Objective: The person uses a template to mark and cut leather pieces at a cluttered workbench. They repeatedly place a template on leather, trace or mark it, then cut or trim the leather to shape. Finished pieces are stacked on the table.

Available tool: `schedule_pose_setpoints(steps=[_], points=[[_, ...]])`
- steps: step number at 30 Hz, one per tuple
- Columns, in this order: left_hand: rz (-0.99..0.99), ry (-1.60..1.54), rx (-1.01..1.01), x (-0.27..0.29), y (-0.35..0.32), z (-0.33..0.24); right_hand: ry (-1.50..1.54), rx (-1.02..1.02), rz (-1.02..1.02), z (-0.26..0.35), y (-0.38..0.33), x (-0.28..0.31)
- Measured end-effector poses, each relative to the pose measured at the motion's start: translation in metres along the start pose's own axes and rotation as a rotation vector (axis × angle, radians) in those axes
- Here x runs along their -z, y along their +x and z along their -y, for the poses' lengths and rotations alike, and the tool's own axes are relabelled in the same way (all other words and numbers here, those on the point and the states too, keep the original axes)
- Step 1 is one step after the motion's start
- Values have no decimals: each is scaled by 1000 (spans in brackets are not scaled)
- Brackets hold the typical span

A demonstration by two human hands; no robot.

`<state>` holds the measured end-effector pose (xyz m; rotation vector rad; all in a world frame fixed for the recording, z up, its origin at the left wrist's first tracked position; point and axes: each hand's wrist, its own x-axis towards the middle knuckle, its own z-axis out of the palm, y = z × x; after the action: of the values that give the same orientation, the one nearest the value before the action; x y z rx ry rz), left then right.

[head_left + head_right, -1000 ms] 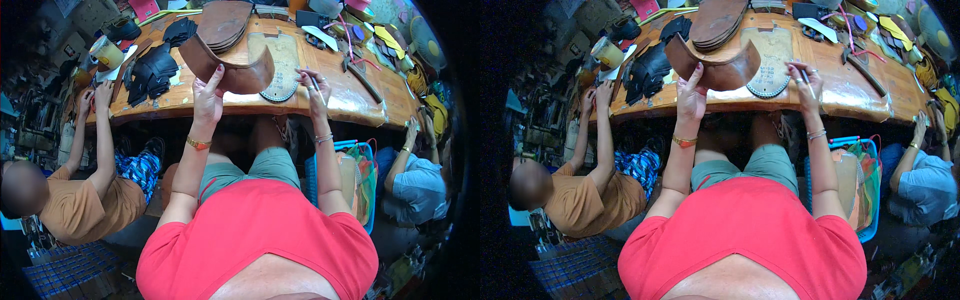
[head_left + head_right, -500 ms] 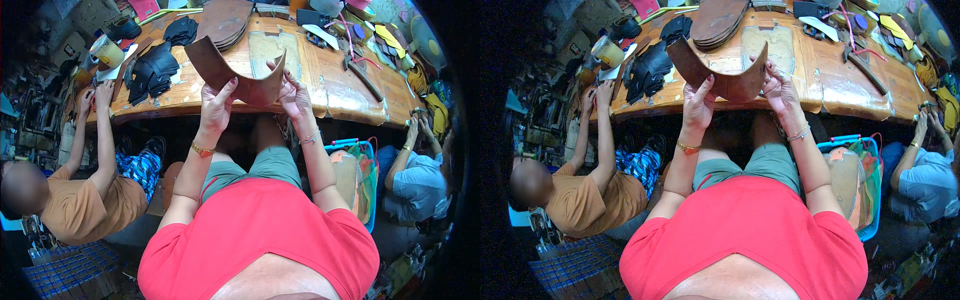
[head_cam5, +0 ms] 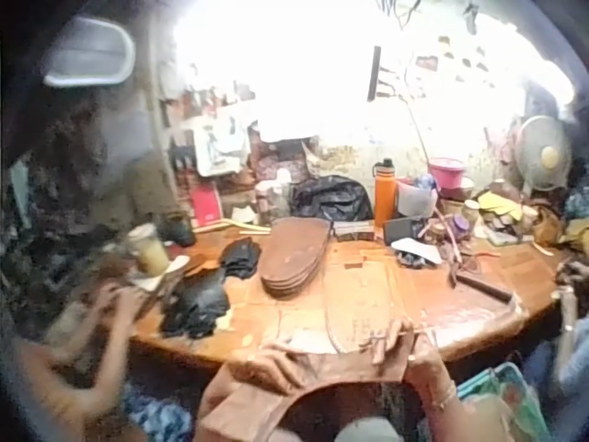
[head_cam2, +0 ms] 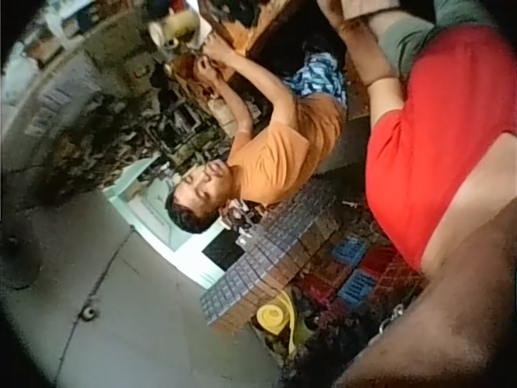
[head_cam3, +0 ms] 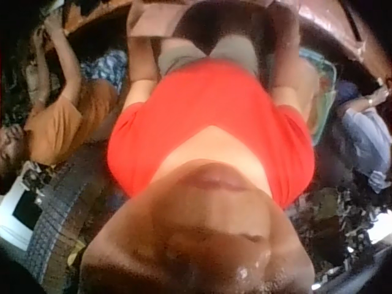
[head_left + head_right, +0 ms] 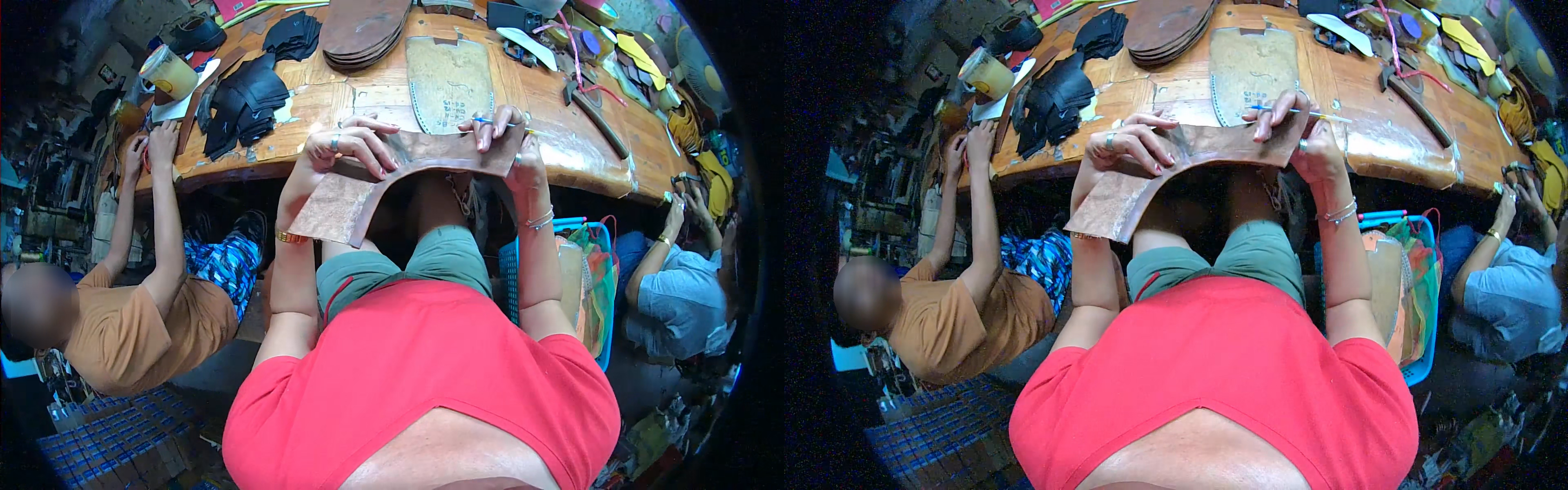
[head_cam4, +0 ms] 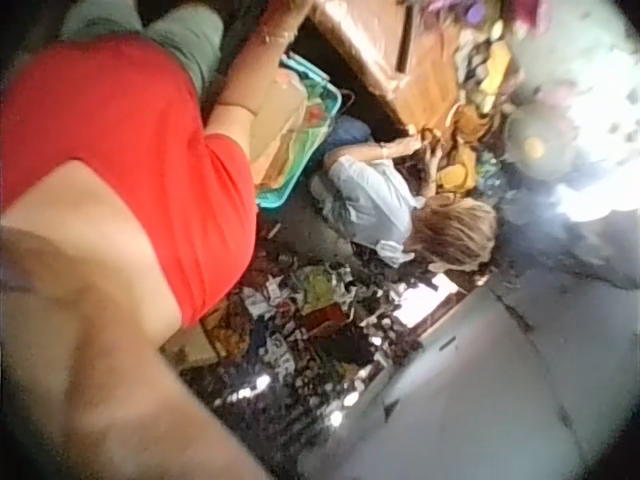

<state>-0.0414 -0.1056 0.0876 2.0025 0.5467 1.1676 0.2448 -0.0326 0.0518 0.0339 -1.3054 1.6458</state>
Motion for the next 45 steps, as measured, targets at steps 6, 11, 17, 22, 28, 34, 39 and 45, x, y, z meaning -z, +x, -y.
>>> schedule_pose_setpoints(steps=[6,11,17,22,28,34,39,45], points=[[2,42,17,-2,-1,-3,-159,-41,85,11,-5,3],[-20,-54,135,-3,-4,-8,-129,7,7,7,-6,0],[-286,-183,228,-3,-10,16,-40,-90,-458,2,8,0],[-651,-594,215,-3,22,44,73,-135,-556,-25,36,26],[-837,-759,238,9,34,93,102,-118,-594,-54,53,55],[-684,-912,395,11,36,116,162,-136,-624,-69,58,58],[-688,-894,481,9,26,134,108,-172,-586,-78,52,66],[-572,-824,540,6,20,122,-10,-251,-546,-78,52,52]])
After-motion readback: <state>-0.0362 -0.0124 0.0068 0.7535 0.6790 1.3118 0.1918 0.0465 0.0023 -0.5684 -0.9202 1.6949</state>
